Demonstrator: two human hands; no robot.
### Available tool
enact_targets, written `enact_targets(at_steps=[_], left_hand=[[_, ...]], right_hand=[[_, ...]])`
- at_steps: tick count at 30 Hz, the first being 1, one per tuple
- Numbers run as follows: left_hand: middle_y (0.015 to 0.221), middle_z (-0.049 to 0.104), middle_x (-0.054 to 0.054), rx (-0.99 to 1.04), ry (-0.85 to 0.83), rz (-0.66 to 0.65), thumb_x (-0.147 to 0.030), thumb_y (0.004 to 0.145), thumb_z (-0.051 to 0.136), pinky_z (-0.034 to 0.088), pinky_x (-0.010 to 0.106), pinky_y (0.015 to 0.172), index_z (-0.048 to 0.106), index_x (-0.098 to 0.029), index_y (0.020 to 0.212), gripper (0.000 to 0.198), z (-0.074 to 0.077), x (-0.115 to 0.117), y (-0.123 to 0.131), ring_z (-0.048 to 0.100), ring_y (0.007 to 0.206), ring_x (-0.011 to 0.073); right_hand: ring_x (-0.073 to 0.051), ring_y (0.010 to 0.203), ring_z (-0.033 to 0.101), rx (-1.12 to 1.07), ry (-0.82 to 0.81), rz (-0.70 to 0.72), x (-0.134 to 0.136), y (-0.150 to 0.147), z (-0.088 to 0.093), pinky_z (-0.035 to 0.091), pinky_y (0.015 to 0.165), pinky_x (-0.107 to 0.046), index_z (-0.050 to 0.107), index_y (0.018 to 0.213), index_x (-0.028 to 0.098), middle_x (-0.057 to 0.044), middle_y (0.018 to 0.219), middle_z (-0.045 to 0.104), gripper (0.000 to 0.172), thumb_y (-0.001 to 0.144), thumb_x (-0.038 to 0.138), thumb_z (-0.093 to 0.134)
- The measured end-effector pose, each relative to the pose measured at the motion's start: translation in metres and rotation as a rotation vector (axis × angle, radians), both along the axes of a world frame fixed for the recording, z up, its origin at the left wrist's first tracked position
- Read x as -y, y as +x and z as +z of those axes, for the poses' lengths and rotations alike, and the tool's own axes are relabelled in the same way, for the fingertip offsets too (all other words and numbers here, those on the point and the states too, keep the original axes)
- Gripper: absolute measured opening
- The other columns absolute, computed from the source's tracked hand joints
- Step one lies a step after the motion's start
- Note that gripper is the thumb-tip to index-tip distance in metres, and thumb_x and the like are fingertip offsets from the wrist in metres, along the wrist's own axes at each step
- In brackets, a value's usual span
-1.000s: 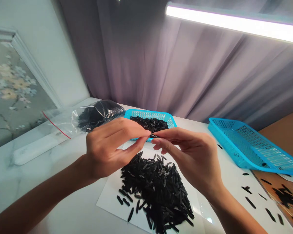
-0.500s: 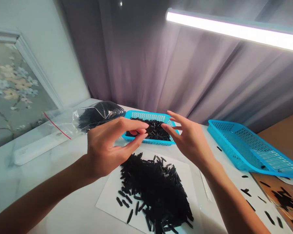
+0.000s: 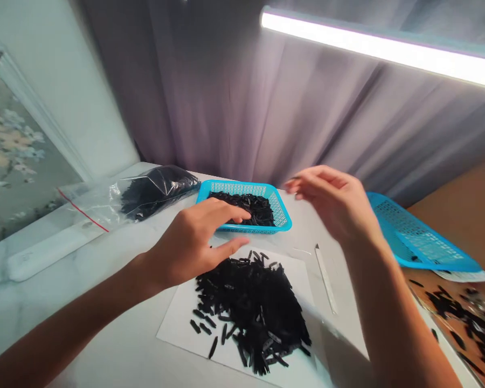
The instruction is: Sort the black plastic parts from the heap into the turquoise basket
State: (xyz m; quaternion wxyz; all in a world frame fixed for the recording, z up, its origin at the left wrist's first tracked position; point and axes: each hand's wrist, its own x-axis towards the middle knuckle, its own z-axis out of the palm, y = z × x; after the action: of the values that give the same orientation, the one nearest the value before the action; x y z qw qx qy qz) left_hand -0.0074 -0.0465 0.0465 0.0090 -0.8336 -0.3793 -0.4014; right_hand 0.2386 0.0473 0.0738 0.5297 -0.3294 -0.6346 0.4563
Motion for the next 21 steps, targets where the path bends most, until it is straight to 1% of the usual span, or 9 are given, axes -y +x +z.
enact_targets(at_steps=[2,5,6,8,9,13,16,18,21], left_hand=[[0.117,0.071,0.006,-0.185,-0.209,-0.138,-0.039,0.089,0.072,0.056,0.036,0.095,0.064,-0.02,0.12,0.037,-0.007,-0.004,0.001,0.066,0.11,0.0213],[0.138,0.061,0.01,-0.402,-0.456,-0.35,-0.054,0.084,0.074,0.051,0.041,0.103,0.057,-0.02,0.135,0.064,-0.028,-0.014,0.006,0.06,0.125,0.0271],[0.142,0.058,0.011,-0.434,-0.505,-0.394,-0.056,0.083,0.074,0.049,0.041,0.107,0.054,-0.02,0.139,0.07,-0.036,-0.017,0.008,0.056,0.131,0.0282],[0.15,0.051,0.013,-0.468,-0.579,-0.43,-0.06,0.082,0.072,0.043,0.042,0.113,0.047,-0.02,0.146,0.079,-0.052,-0.023,0.01,0.048,0.14,0.0301],[0.154,0.047,0.014,-0.478,-0.609,-0.435,-0.062,0.082,0.071,0.041,0.043,0.115,0.044,-0.02,0.149,0.083,-0.059,-0.025,0.011,0.045,0.143,0.0306],[0.161,0.037,0.014,-0.53,-0.661,-0.452,-0.071,0.083,0.063,0.032,0.045,0.121,0.035,-0.02,0.154,0.093,-0.083,-0.025,0.016,0.035,0.149,0.0318],[0.164,0.031,0.015,-0.555,-0.617,-0.449,-0.077,0.078,0.062,0.029,0.048,0.122,0.035,-0.019,0.155,0.1,-0.094,-0.021,0.022,0.03,0.151,0.0345],[0.165,0.029,0.016,-0.553,-0.584,-0.44,-0.079,0.076,0.062,0.03,0.051,0.122,0.033,-0.018,0.156,0.104,-0.097,-0.018,0.026,0.029,0.151,0.0363],[0.164,0.03,0.014,-0.527,-0.541,-0.433,-0.078,0.077,0.062,0.028,0.054,0.123,0.03,-0.021,0.158,0.104,-0.095,-0.015,0.021,0.029,0.151,0.0363]], right_hand=[[-0.017,0.072,0.069,0.041,-0.007,-0.227,-0.01,0.036,0.006,0.054,0.065,-0.03,0.071,0.078,0.021,-0.003,0.08,0.075,0.016,0.078,0.036,0.077],[-0.024,0.076,0.069,0.398,0.024,-0.538,0.0,0.101,0.003,0.054,0.071,-0.04,0.071,0.076,0.025,-0.004,0.076,0.072,0.016,0.077,0.039,0.078],[-0.027,0.075,0.066,0.493,0.033,-0.627,0.009,0.126,-0.002,0.053,0.073,-0.045,0.072,0.073,0.027,-0.004,0.071,0.069,0.013,0.075,0.037,0.079],[-0.034,0.075,0.066,0.97,0.115,-0.831,0.032,0.179,-0.018,0.052,0.077,-0.057,0.07,0.069,0.032,-0.002,0.064,0.064,0.01,0.078,0.037,0.072],[-0.038,0.077,0.067,1.127,0.103,-0.869,0.045,0.206,-0.028,0.05,0.079,-0.064,0.069,0.07,0.033,-0.002,0.062,0.062,0.01,0.08,0.037,0.068],[-0.045,0.077,0.068,1.358,-0.087,-1.052,0.093,0.294,-0.064,0.051,0.067,-0.067,0.065,0.069,0.031,-0.002,0.054,0.052,0.014,0.08,0.039,0.062],[-0.051,0.087,0.069,1.536,-0.32,-1.054,0.116,0.3,-0.075,0.053,0.065,-0.063,0.069,0.073,0.024,-0.013,0.065,0.065,0.015,0.081,0.036,0.062],[-0.053,0.109,0.064,1.52,-0.122,-0.953,0.129,0.27,-0.077,0.054,0.078,-0.064,0.072,0.1,0.016,-0.026,0.101,0.072,0.035,0.092,0.045,0.053],[-0.044,0.13,0.056,1.285,0.177,-0.632,0.15,0.198,-0.087,0.047,0.103,-0.062,0.059,0.135,0.019,-0.024,0.136,0.062,0.048,0.097,0.049,0.051]])
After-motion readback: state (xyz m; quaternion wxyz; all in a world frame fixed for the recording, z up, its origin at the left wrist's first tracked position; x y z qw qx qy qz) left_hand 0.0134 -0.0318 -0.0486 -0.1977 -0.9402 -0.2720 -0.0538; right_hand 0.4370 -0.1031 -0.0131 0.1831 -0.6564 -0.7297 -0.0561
